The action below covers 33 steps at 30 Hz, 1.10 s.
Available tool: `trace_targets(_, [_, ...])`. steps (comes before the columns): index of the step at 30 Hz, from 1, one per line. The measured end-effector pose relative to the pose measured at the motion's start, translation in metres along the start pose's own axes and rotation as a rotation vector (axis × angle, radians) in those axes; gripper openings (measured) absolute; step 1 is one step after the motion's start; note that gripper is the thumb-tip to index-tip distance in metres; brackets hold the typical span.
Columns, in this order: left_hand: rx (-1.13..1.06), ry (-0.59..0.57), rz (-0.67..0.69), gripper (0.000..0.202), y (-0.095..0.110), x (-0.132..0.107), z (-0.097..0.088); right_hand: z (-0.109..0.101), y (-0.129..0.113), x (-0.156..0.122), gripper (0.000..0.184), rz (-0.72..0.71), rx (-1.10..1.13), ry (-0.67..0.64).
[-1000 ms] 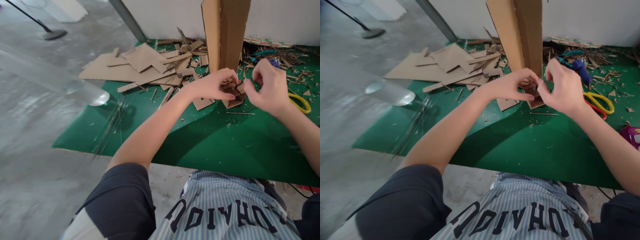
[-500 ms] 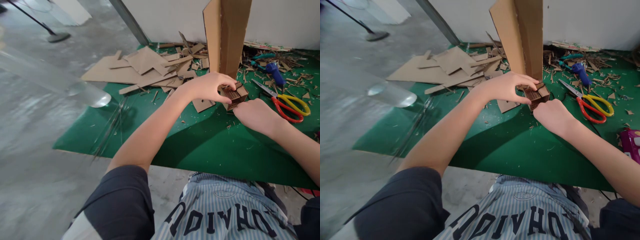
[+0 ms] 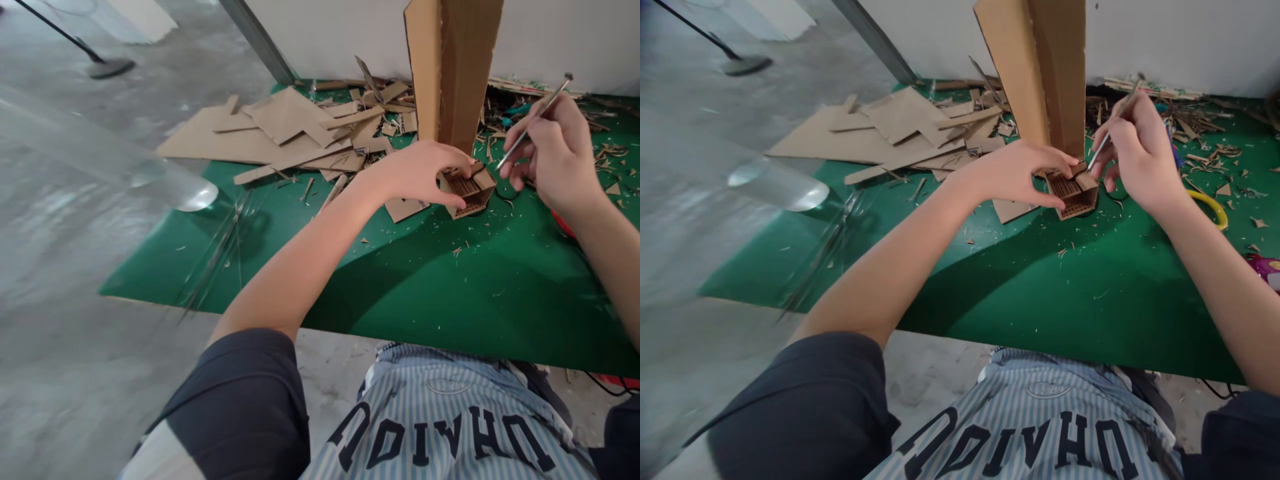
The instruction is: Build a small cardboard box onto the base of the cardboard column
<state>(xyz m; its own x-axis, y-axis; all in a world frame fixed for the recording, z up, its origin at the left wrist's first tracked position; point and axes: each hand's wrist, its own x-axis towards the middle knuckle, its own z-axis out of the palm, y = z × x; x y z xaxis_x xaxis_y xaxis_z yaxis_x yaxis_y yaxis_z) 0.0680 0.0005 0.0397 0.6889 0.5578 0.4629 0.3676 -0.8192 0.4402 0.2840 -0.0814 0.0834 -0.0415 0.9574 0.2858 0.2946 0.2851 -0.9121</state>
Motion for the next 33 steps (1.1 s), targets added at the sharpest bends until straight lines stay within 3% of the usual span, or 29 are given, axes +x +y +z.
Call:
trace_targets(2, [-0.028,-0.177,0.060,0.037,0.001,0.002,-0.004,0.008,0.017,0.002,0.007,0.012,-0.043,0.074])
trace_targets(4, [-0.053,-0.250,0.079,0.034,0.002,0.005,-0.009,0.015,0.031,0.002,0.008,0.003,-0.082,0.060])
trace_targets(10, [-0.099,-0.226,0.062,0.034,0.002,0.005,-0.012,0.020,0.039,-0.004,0.020,-0.032,-0.197,-0.003])
trace_targets(16, [0.007,-0.295,0.090,0.030,0.009,0.005,-0.016,0.018,0.051,-0.001,0.033,-0.122,-0.174,-0.005])
trace_targets(23, [0.029,-0.308,0.083,0.030,0.015,0.004,-0.019,0.016,0.066,0.000,0.033,-0.200,-0.158,-0.035])
trace_targets(30, [0.031,-0.299,0.061,0.041,0.016,0.003,-0.018,0.013,0.046,0.002,0.026,-0.237,-0.357,-0.052])
trace_targets(33, [0.012,-0.322,0.069,0.033,0.018,0.004,-0.020,0.012,0.035,0.002,0.018,-0.241,-0.429,-0.088])
